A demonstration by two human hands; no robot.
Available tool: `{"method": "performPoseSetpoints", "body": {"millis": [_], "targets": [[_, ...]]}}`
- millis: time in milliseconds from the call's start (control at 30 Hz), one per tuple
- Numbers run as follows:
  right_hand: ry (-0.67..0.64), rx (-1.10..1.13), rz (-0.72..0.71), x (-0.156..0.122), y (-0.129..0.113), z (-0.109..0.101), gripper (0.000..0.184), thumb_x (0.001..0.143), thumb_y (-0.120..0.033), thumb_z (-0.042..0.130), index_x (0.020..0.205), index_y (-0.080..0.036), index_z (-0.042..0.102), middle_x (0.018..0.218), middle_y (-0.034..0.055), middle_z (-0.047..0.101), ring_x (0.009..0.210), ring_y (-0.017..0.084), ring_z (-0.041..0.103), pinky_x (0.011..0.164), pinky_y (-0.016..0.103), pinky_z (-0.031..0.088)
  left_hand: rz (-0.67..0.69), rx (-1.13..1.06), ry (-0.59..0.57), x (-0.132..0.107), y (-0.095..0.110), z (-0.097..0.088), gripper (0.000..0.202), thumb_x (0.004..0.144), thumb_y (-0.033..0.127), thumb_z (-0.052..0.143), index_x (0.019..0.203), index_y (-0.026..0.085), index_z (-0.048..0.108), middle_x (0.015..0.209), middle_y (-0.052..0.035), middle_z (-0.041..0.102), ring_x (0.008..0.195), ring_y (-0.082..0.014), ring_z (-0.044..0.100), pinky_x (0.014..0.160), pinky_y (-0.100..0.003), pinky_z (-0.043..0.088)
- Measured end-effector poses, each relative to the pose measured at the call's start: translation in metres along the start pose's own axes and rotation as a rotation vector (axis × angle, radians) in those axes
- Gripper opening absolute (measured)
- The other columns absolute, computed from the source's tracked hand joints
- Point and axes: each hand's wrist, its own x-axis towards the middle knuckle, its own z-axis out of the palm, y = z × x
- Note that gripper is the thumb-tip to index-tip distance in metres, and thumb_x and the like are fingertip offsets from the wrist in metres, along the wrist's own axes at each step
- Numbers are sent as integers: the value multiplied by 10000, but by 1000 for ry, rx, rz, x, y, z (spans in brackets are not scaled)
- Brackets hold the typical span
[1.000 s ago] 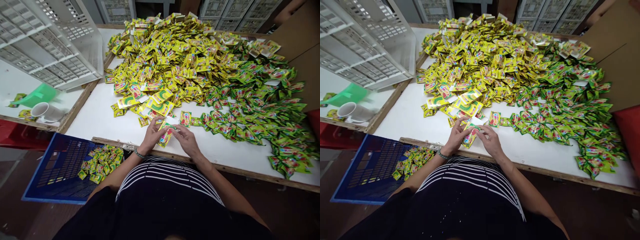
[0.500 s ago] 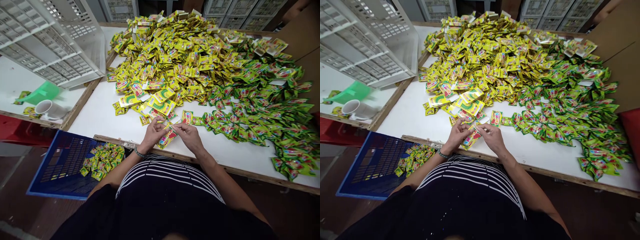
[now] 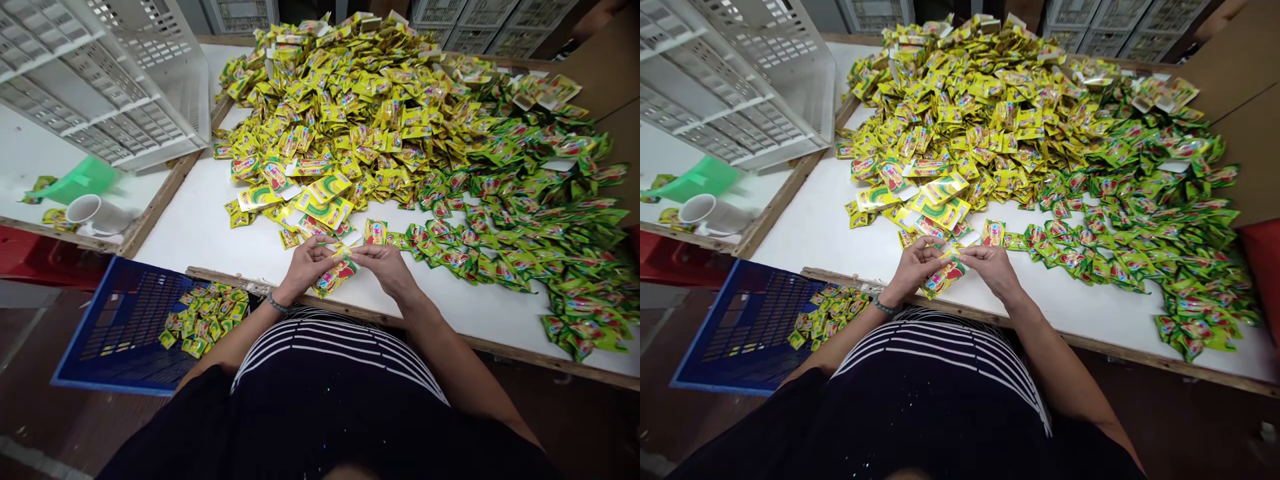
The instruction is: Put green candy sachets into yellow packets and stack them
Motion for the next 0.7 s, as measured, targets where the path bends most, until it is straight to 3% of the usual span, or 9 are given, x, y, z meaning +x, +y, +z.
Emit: {"method": "performPoseSetpoints", "body": {"millis": [133, 300, 433, 533, 633, 700], "targets": [[-42, -8, -25, -8, 5, 3, 282, 709, -449, 787, 906, -248, 798, 942, 36, 785, 918, 229, 694, 899, 414, 540, 16, -25, 53, -1, 1, -1, 529, 594, 396, 875, 968, 151, 592, 621, 46, 649, 491, -50, 521, 496, -171, 372], [53, 1, -215, -24, 21, 21, 292, 839, -409, 682, 1101, -299, 750, 1164, 24, 727, 1136, 231, 626, 1022, 430, 477, 26, -59, 96, -3, 0, 0, 526, 588, 405, 875, 951, 152, 592, 586, 57, 625, 453, -40, 459, 474, -177, 336], [104, -29, -314, -28, 24, 36, 305, 873, -418, 645, 1140, -300, 732, 1134, 38, 711, 1100, 216, 626, 968, 393, 503, 35, -105, 110, -4, -2, 1, 510, 613, 408, 862, 968, 154, 598, 601, 56, 619, 471, -52, 480, 482, -181, 350], [77, -57, -320, -28, 23, 43, 394, 887, -451, 619, 1240, -285, 676, 1230, 57, 665, 1111, 210, 612, 932, 366, 519, 63, -120, 157, -5, 0, 1, 490, 629, 401, 858, 969, 155, 607, 605, 62, 597, 473, -43, 456, 478, -173, 332], [101, -48, -290, -29, 19, 47, 504, 905, -470, 589, 1368, -271, 567, 1244, 75, 657, 987, 185, 637, 863, 349, 543, 89, -128, 193, -7, 3, 0, 462, 660, 413, 839, 976, 165, 612, 594, 69, 564, 473, -44, 434, 474, -175, 319], [141, -112, -337, -30, 16, 47, 481, 906, -450, 596, 1351, -269, 580, 1149, 67, 690, 894, 172, 634, 822, 346, 545, 115, -95, 174, -7, 2, 1, 462, 692, 426, 815, 1028, 177, 620, 602, 66, 556, 477, -51, 424, 472, -183, 311]]}}
